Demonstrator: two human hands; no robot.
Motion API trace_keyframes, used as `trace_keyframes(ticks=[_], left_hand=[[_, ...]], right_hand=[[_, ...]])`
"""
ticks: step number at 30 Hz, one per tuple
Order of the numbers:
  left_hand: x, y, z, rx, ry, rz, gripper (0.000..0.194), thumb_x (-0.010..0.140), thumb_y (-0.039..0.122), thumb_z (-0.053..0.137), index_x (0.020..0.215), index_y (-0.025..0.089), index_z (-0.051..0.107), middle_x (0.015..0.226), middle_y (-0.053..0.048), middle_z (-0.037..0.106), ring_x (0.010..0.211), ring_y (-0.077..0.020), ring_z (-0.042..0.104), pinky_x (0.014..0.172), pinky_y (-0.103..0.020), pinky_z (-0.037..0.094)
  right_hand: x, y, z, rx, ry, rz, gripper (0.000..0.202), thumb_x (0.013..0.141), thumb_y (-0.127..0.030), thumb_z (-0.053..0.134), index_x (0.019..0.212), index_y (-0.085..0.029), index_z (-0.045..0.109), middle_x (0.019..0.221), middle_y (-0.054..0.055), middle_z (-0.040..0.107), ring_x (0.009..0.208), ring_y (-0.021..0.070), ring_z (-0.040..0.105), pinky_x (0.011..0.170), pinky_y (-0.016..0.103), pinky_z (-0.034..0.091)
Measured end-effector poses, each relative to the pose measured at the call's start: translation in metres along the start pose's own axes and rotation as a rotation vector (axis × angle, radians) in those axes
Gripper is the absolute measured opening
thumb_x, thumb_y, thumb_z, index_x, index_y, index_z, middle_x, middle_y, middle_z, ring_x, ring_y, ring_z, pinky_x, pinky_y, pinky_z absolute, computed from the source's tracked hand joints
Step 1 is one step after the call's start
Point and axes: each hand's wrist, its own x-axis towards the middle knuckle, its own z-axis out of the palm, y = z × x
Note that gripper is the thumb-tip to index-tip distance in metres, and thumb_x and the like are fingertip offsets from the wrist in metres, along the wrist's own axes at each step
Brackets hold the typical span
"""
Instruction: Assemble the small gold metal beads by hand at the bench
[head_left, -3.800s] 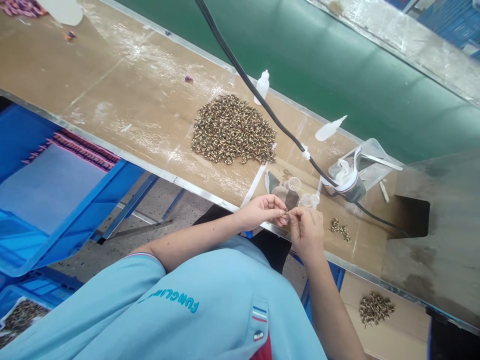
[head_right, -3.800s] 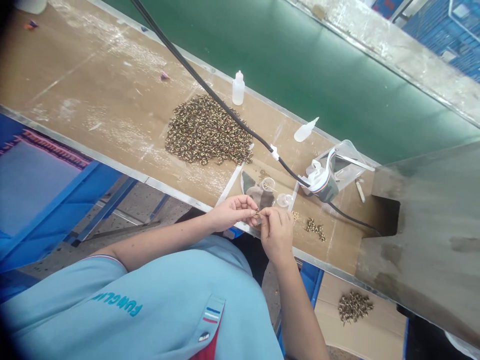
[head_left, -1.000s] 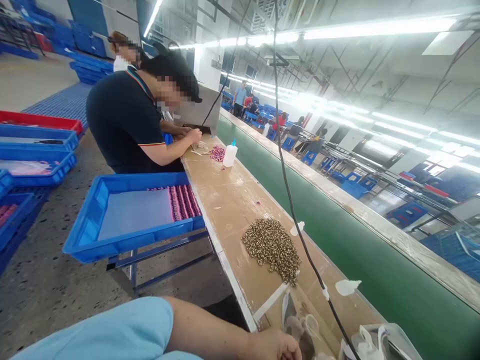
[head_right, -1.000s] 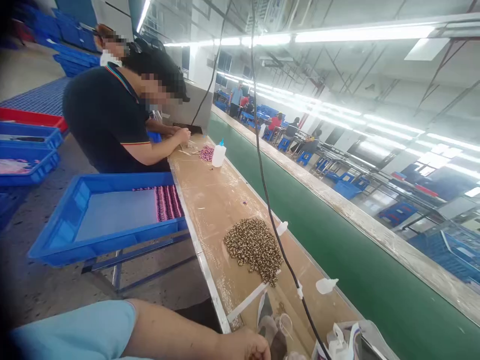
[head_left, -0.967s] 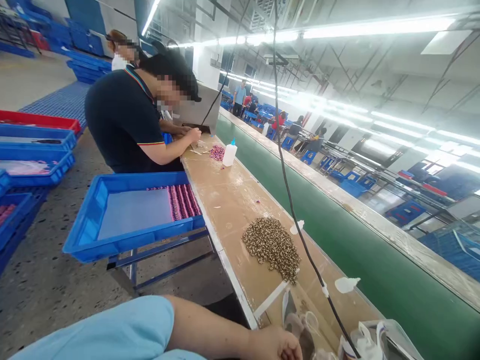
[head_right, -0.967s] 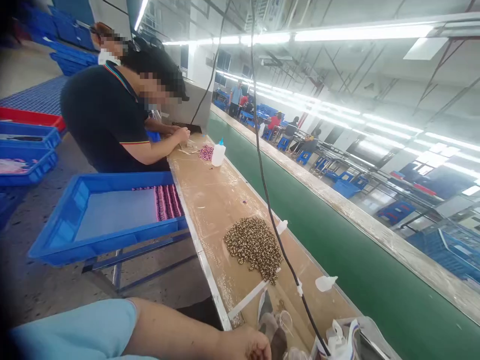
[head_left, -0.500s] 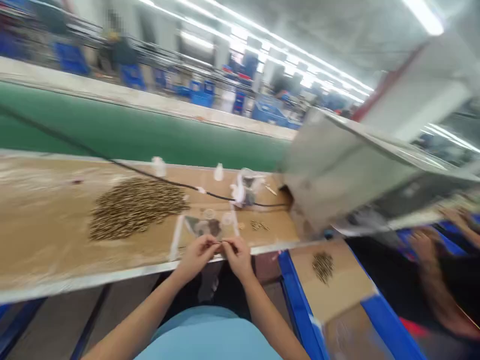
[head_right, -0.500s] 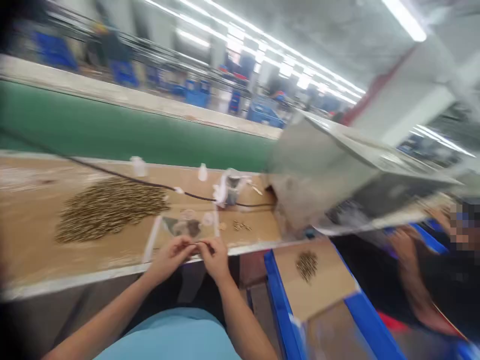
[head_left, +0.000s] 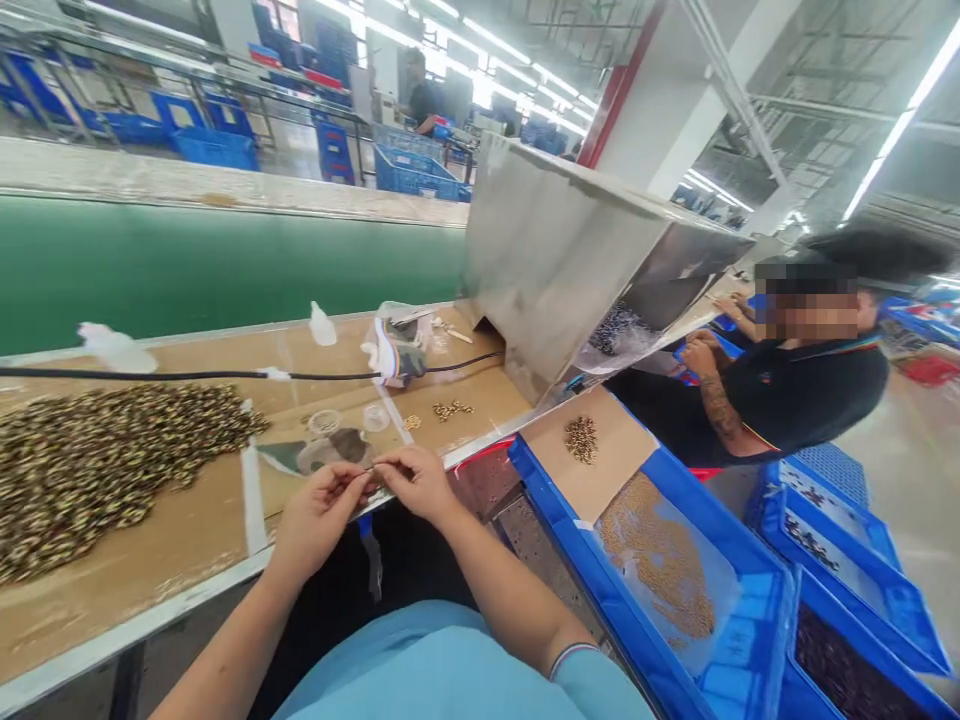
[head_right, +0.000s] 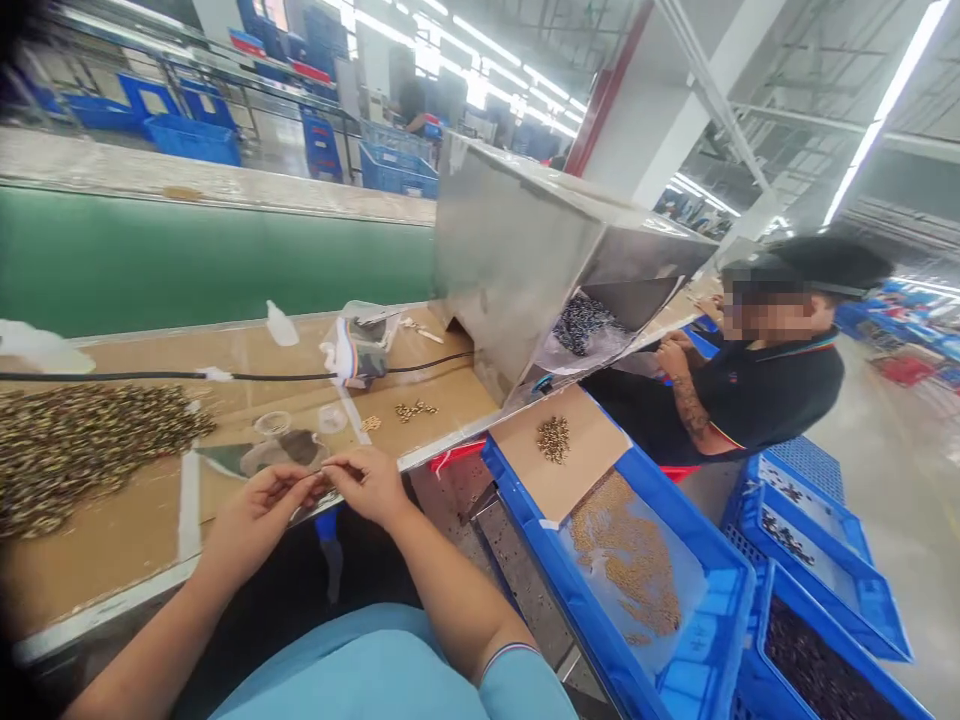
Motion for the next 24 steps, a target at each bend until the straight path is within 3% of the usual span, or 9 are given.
trace_keyframes(ticks=[6,16,19,24], left_hand=[[0.002,-0.015,-0.001,-0.049,-0.013,0.046,0.035,0.066,0.049,0.065,0.075,0.016,0.057,0.065,-0.002,0.063,0.063,-0.0145,0.061,0.061,-0.027,0.052],[0.0,-0.026,-0.004,-0.064,-0.058,0.084,0.02,0.072,0.036,0.061,0.076,0.017,0.054,0.065,0.0,0.059,0.064,-0.0126,0.058,0.058,-0.024,0.049],[-0.001,-0.026,-0.005,-0.052,-0.069,0.084,0.018,0.074,0.034,0.058,0.076,0.017,0.053,0.066,0.0,0.059,0.065,-0.0124,0.058,0.061,-0.024,0.049],[-0.001,-0.027,-0.005,-0.051,-0.06,0.066,0.017,0.074,0.034,0.058,0.076,0.017,0.053,0.067,0.0,0.058,0.066,-0.0125,0.058,0.063,-0.025,0.049]], right_hand=[[-0.003,0.004,0.004,0.043,0.042,0.034,0.017,0.083,-0.03,0.055,0.08,-0.022,0.069,0.075,0.002,0.068,0.066,0.0114,0.06,0.061,0.022,0.048],[-0.006,0.004,0.003,-0.002,0.118,0.113,0.021,0.084,-0.034,0.053,0.083,-0.021,0.069,0.08,0.004,0.069,0.076,0.0137,0.062,0.069,0.026,0.049],[-0.007,0.01,-0.011,-0.044,0.16,0.135,0.023,0.083,-0.037,0.053,0.082,-0.02,0.069,0.081,0.005,0.069,0.077,0.0146,0.062,0.071,0.027,0.049],[0.005,0.04,-0.052,-0.166,0.298,0.205,0.03,0.081,-0.041,0.052,0.083,-0.017,0.069,0.082,0.008,0.069,0.076,0.0166,0.062,0.071,0.03,0.049]])
